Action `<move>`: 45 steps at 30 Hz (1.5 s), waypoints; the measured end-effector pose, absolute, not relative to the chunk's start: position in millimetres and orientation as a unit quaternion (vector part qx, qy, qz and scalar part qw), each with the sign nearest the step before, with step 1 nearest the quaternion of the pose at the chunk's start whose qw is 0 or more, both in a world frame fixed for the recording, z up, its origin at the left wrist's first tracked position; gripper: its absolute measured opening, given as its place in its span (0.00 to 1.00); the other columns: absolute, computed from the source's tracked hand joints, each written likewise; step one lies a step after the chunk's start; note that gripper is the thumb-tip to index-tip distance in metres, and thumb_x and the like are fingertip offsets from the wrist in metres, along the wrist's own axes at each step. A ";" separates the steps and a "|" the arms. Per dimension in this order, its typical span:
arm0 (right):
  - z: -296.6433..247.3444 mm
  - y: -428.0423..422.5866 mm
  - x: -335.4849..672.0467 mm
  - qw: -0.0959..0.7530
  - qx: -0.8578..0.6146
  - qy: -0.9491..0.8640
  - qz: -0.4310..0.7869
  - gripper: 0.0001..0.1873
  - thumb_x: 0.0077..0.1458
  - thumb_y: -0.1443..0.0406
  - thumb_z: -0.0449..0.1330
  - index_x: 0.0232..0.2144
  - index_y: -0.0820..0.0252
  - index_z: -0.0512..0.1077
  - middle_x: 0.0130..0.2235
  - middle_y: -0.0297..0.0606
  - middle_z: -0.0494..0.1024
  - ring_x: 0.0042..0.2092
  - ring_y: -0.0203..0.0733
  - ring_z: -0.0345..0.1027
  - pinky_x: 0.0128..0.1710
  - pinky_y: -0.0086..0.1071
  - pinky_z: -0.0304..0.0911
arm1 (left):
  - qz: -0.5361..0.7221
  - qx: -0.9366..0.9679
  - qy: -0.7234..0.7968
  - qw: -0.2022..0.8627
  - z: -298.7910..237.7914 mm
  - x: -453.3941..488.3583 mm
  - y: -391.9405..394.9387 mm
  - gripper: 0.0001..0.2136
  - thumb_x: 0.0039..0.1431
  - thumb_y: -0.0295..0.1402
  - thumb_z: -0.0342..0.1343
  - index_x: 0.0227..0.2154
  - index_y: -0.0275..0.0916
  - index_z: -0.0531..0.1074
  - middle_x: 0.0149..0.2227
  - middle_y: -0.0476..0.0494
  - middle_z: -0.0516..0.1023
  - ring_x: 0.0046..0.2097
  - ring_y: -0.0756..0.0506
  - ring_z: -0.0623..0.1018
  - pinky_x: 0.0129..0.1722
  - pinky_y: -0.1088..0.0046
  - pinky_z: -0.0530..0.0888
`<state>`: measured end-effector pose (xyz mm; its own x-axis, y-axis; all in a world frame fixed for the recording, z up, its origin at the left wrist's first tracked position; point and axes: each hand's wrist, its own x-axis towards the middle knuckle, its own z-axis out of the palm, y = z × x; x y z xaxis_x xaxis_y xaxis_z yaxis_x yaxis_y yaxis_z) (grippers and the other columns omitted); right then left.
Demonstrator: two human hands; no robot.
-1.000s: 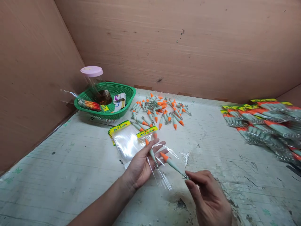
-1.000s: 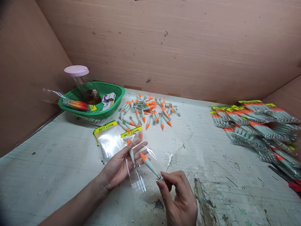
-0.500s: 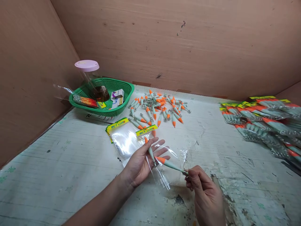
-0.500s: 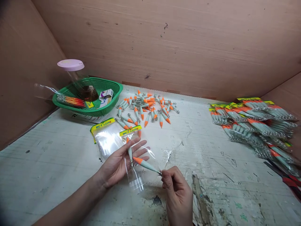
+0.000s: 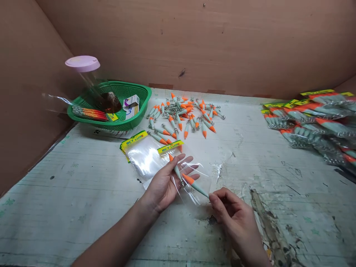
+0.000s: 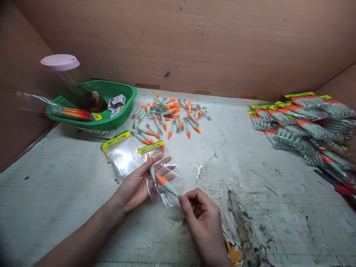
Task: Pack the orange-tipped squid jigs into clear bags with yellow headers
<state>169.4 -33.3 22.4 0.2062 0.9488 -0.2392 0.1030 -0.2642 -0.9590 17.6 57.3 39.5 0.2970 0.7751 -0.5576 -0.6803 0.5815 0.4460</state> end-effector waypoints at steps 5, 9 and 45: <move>29.0 -43.6 181.1 0.428 -0.666 -0.342 0.506 0.21 0.48 0.48 0.60 0.22 0.60 0.68 0.18 0.27 0.57 0.19 0.28 0.45 0.16 0.24 0.44 | 0.453 0.071 0.405 0.791 37.2 19.7 58.2 0.08 0.59 0.30 0.52 0.40 0.33 0.69 0.50 0.31 0.73 0.44 0.39 0.78 0.41 0.61 0.77; 23.4 -49.8 194.9 0.411 -0.670 -0.313 0.533 0.23 0.46 0.46 0.60 0.21 0.61 0.68 0.18 0.27 0.60 0.17 0.26 0.46 0.15 0.24 0.45 | 0.426 0.098 0.428 0.791 35.4 24.5 52.7 0.08 0.59 0.30 0.51 0.41 0.34 0.68 0.49 0.30 0.73 0.45 0.39 0.78 0.42 0.60 0.76; 57.1 -54.1 188.0 0.443 -0.618 -0.524 0.384 0.08 0.53 0.60 0.58 0.31 0.58 0.71 0.30 0.37 0.73 0.32 0.39 0.68 0.29 0.28 0.64 | 0.264 0.726 0.288 0.566 52.7 25.1 25.7 0.06 0.57 0.29 0.52 0.37 0.35 0.71 0.32 0.45 0.72 0.34 0.50 0.70 0.34 0.74 0.68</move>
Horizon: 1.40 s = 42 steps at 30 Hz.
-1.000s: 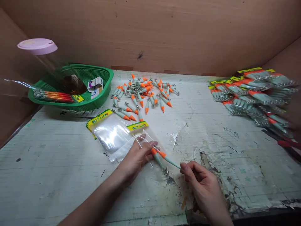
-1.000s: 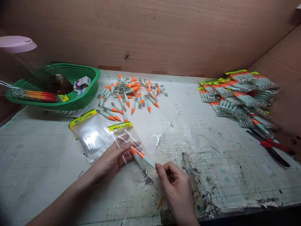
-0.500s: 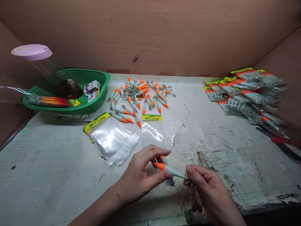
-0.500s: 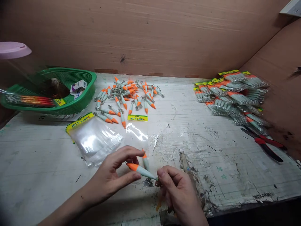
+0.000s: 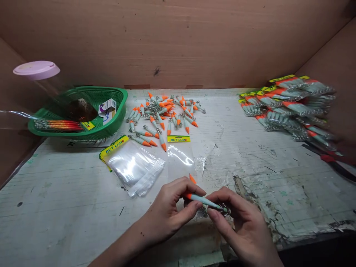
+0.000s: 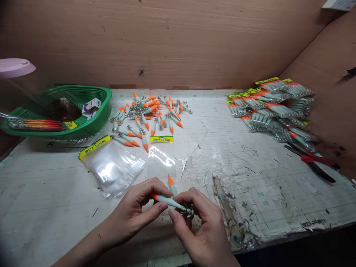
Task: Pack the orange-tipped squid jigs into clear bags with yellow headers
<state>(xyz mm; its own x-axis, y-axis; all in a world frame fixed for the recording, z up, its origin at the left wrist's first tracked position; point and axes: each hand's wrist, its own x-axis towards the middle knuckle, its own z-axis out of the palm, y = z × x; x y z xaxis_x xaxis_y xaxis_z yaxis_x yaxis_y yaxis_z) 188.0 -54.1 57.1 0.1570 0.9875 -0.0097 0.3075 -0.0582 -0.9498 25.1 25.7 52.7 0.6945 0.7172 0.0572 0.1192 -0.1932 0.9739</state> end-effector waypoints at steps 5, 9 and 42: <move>52.9 -52.0 187.1 0.433 -0.610 -0.573 0.334 0.02 0.54 0.65 0.57 0.31 0.57 0.70 0.28 0.33 0.73 0.31 0.36 0.69 0.30 0.27 0.64 | 0.257 0.729 0.285 0.566 51.9 27.2 22.5 0.06 0.56 0.27 0.51 0.36 0.35 0.70 0.31 0.45 0.72 0.32 0.50 0.70 0.32 0.74 0.68; 51.6 -51.9 185.8 0.431 -0.618 -0.575 0.320 0.01 0.53 0.66 0.57 0.30 0.57 0.69 0.27 0.32 0.73 0.29 0.36 0.68 0.29 0.26 0.63 | 0.267 0.717 0.309 0.566 50.3 28.4 19.0 0.07 0.55 0.27 0.52 0.37 0.35 0.68 0.31 0.46 0.72 0.32 0.50 0.72 0.31 0.74 0.69; 42.4 -57.2 188.9 0.512 -0.609 -0.561 0.228 0.19 0.47 0.62 0.62 0.44 0.54 0.68 0.41 0.41 0.73 0.42 0.48 0.69 0.39 0.37 0.67 | 0.332 0.600 0.318 0.654 47.5 27.3 20.6 0.09 0.56 0.27 0.55 0.41 0.39 0.69 0.40 0.44 0.75 0.43 0.48 0.74 0.44 0.70 0.70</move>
<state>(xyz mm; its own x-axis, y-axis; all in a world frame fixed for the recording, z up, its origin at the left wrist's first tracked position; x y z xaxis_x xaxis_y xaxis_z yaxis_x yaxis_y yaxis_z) 188.9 -57.2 42.4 0.2674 0.9166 0.2973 0.4502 0.1539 -0.8796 27.3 20.6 47.5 0.5767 0.8167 -0.0173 -0.0525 0.0582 0.9969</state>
